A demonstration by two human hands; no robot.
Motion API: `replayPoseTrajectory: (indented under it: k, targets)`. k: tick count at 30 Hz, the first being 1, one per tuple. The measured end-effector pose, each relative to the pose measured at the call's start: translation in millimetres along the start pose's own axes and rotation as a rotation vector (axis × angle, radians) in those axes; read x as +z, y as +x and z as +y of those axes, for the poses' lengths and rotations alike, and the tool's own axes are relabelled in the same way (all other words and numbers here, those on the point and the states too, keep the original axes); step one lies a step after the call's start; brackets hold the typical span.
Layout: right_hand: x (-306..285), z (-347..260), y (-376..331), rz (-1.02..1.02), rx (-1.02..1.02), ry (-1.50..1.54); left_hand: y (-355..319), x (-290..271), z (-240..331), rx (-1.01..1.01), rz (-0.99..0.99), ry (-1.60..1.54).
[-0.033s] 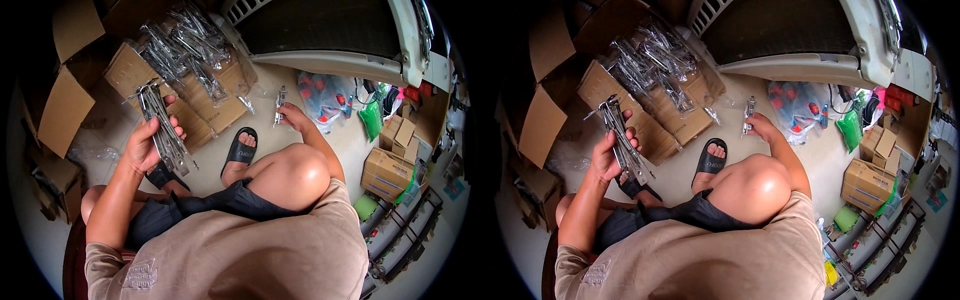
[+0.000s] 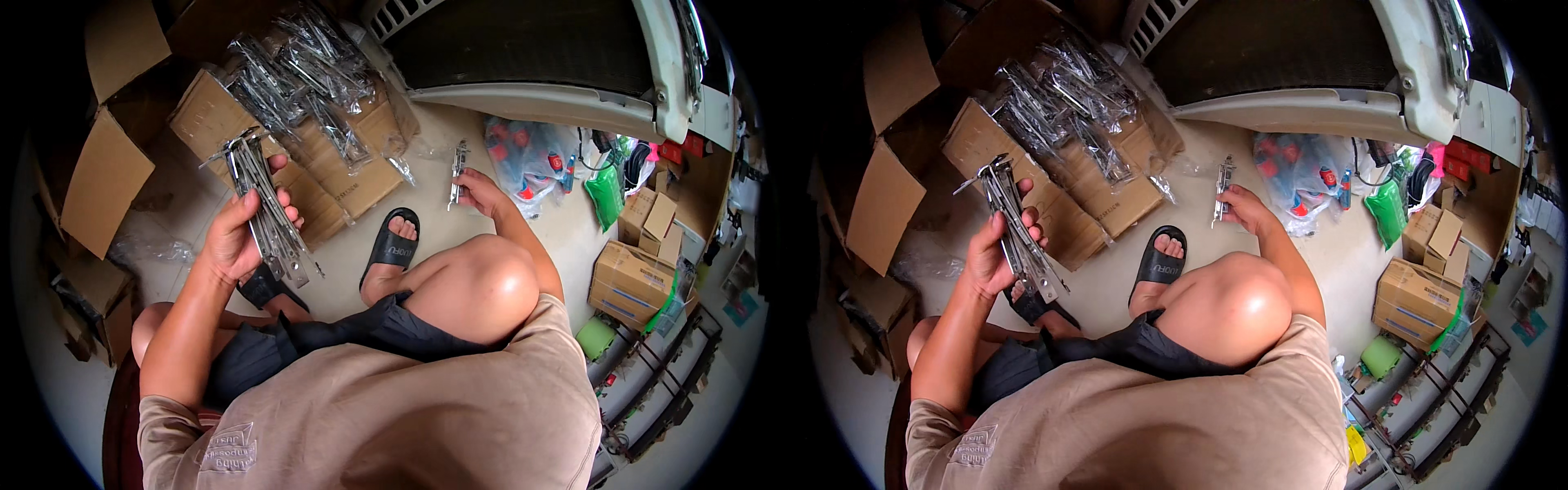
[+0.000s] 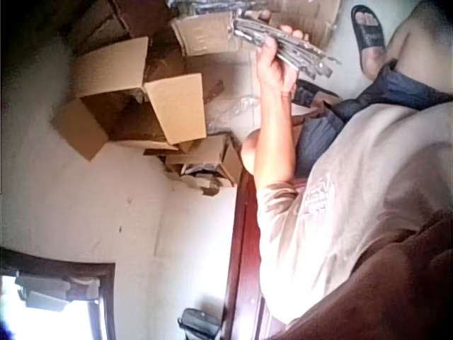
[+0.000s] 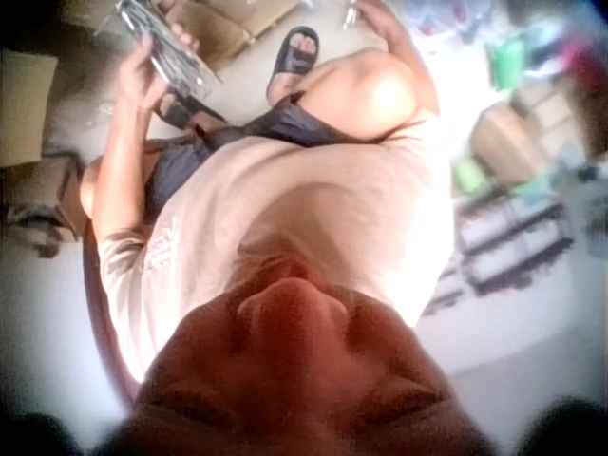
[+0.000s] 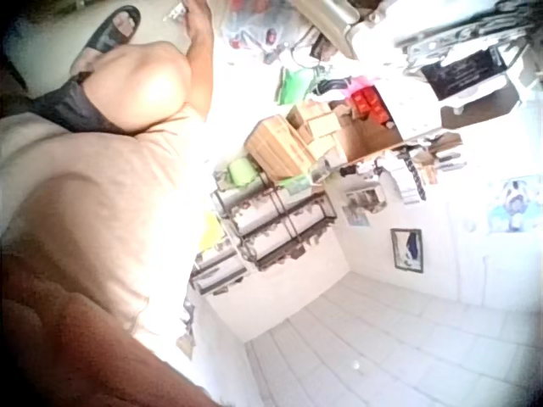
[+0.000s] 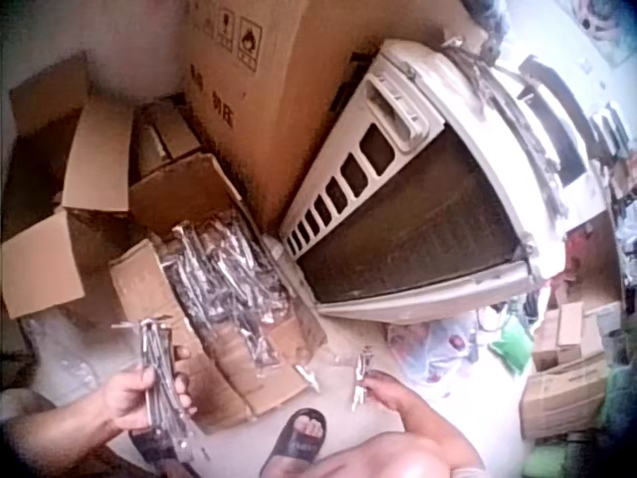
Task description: The person picks up several metal hinges, folds them, and then carries a stack of hinges toward a doorway.
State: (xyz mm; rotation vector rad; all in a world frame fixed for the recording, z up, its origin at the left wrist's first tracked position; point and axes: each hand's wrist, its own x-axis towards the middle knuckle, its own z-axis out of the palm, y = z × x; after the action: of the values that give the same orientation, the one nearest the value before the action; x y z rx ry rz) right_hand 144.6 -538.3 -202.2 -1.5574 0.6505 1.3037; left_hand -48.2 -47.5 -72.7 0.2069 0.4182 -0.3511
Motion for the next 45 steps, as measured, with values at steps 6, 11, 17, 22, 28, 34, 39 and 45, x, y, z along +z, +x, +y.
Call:
replayPoseTrajectory:
  k: [6, 11, 17, 22, 28, 34, 39, 45]
  targets:
    - [50, -76, -92, -0.373, -0.111, 0.068, 12, 6, -2, -0.045, -0.079, -0.139]
    - [100, -147, -135, -0.722, -0.142, -0.028, 12, 28, -4, -0.103, -0.136, -0.186]
    - [183, -183, -160, -0.825, -0.083, 0.264, 4, 38, 1, -0.048, -0.131, -0.140]
    - [219, -189, -174, -0.840, -0.071, 0.316, -4, 42, 9, 0.019, -0.111, -0.136]
    - [257, -187, -197, -0.896, -0.050, 0.372, -8, 39, 8, 0.067, -0.142, -0.195]
    - [297, -174, -220, -0.602, -0.261, 0.182, -15, 50, 15, 0.087, -0.102, -0.147]
    - [342, -147, -227, -0.187, -0.518, -0.118, -13, 52, 18, 0.091, -0.027, -0.223]
    - [356, -126, -211, -0.021, -0.794, -0.306, -12, 41, 14, 0.101, 0.042, -0.156]
